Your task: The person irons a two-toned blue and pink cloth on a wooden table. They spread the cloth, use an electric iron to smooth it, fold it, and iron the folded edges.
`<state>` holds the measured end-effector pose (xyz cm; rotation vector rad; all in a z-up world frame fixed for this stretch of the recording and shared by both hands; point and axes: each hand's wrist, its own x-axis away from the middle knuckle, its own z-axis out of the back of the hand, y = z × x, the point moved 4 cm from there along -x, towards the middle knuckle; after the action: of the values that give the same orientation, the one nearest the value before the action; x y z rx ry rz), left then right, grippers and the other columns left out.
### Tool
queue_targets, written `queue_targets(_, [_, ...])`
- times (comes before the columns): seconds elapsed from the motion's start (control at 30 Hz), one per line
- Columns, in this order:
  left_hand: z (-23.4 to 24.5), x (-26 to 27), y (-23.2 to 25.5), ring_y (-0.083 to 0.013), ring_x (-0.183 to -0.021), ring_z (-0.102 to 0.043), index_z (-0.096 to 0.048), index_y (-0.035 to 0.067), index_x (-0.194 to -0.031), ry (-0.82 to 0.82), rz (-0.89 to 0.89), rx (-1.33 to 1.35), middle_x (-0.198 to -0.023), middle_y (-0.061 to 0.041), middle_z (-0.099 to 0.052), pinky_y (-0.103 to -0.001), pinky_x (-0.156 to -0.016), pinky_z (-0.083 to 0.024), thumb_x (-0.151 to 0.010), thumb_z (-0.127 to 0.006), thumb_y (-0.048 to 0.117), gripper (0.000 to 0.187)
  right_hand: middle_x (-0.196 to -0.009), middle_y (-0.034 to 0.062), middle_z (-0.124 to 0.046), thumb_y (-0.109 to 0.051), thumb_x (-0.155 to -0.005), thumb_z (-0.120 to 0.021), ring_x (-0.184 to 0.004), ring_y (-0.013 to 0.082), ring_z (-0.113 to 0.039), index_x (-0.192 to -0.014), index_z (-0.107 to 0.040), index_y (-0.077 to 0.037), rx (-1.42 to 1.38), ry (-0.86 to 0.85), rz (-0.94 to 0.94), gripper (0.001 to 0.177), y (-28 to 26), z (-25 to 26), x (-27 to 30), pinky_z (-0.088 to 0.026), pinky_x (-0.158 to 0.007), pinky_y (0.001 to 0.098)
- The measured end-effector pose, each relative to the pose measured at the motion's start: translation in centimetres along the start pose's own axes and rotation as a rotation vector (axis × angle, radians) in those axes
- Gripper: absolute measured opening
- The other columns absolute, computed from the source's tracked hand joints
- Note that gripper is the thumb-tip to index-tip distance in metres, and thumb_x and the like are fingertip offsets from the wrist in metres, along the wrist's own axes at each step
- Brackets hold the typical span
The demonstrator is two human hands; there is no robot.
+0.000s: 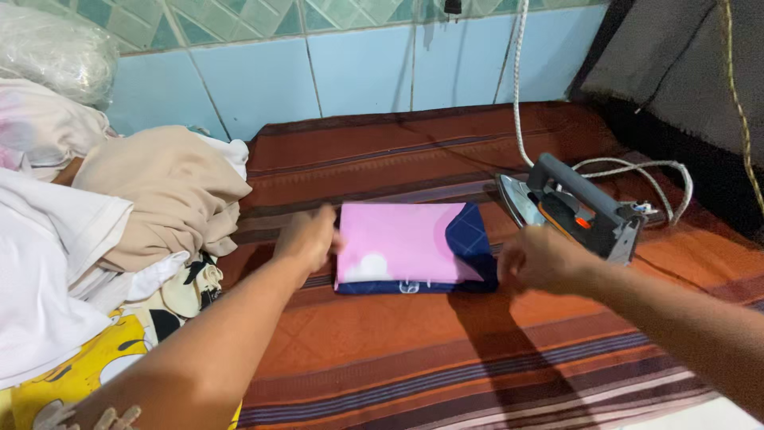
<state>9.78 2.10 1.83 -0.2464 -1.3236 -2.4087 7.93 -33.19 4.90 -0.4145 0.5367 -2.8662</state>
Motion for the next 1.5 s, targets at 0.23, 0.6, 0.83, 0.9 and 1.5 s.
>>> queue_targets(0.23, [-0.2,1.9,-3.9,-0.0242,-0.073,-0.070,-0.078,0.000,-0.093,0.024,0.089,-0.073,-0.087,-0.014,-0.079,-0.038,-0.067,-0.055,-0.094,-0.070,0.040,0.041,-0.098,0.0145,-0.073,-0.041,-0.082,-0.079,-0.084,0.0263,-0.071,-0.099,-0.078,-0.010,0.468,0.579,-0.221,0.035,4.2,7.2,-2.4,-0.059,-0.067,0.0394])
queue_targets(0.6, [-1.5,3.3,-2.9,-0.0205,-0.069,-0.071,-0.080,0.002,-0.084,0.133,0.109,0.021,-0.080,-0.012,-0.078,-0.037,-0.066,-0.056,-0.078,-0.084,0.019,0.018,-0.087,0.0242,-0.078,-0.064,-0.089,-0.072,-0.067,0.0279,-0.074,-0.099,-0.074,0.003,0.124,0.218,-0.506,0.068,7.1,6.5,-8.3,-0.060,-0.048,0.0397])
queue_targets(0.83, [0.1,4.0,-1.4,-0.0202,-0.061,-0.068,-0.082,0.002,-0.079,0.156,0.094,0.072,-0.074,-0.013,-0.077,-0.034,-0.062,-0.056,-0.069,-0.089,0.013,0.016,-0.090,0.0139,-0.077,-0.063,-0.086,-0.069,-0.071,0.0225,-0.076,-0.109,-0.074,-0.008,0.143,0.189,-0.205,0.060,-5.5,5.7,-5.0,-0.064,-0.061,0.0400])
queue_targets(0.9, [0.6,4.1,-1.4,-0.0208,-0.062,-0.070,-0.082,0.003,-0.079,0.158,0.127,0.041,-0.077,-0.013,-0.078,-0.035,-0.063,-0.057,-0.069,-0.090,0.014,0.017,-0.089,0.0113,-0.076,-0.068,-0.079,-0.071,-0.073,0.0209,-0.076,-0.110,-0.075,-0.014,0.224,0.033,-0.129,0.062,-8.6,3.9,-4.6,-0.063,-0.063,0.0375])
queue_targets(1.5, [-0.2,4.7,-1.1,-0.0213,-0.064,-0.067,-0.072,0.001,-0.072,0.229,0.046,0.138,-0.071,-0.014,-0.073,-0.037,-0.063,-0.054,-0.073,-0.078,0.017,0.017,-0.087,0.0160,-0.075,-0.071,-0.076,-0.076,-0.079,0.0279,-0.076,-0.100,-0.077,-0.007,0.296,0.084,-0.086,0.068,-9.0,1.9,-7.6,-0.062,-0.075,0.0432])
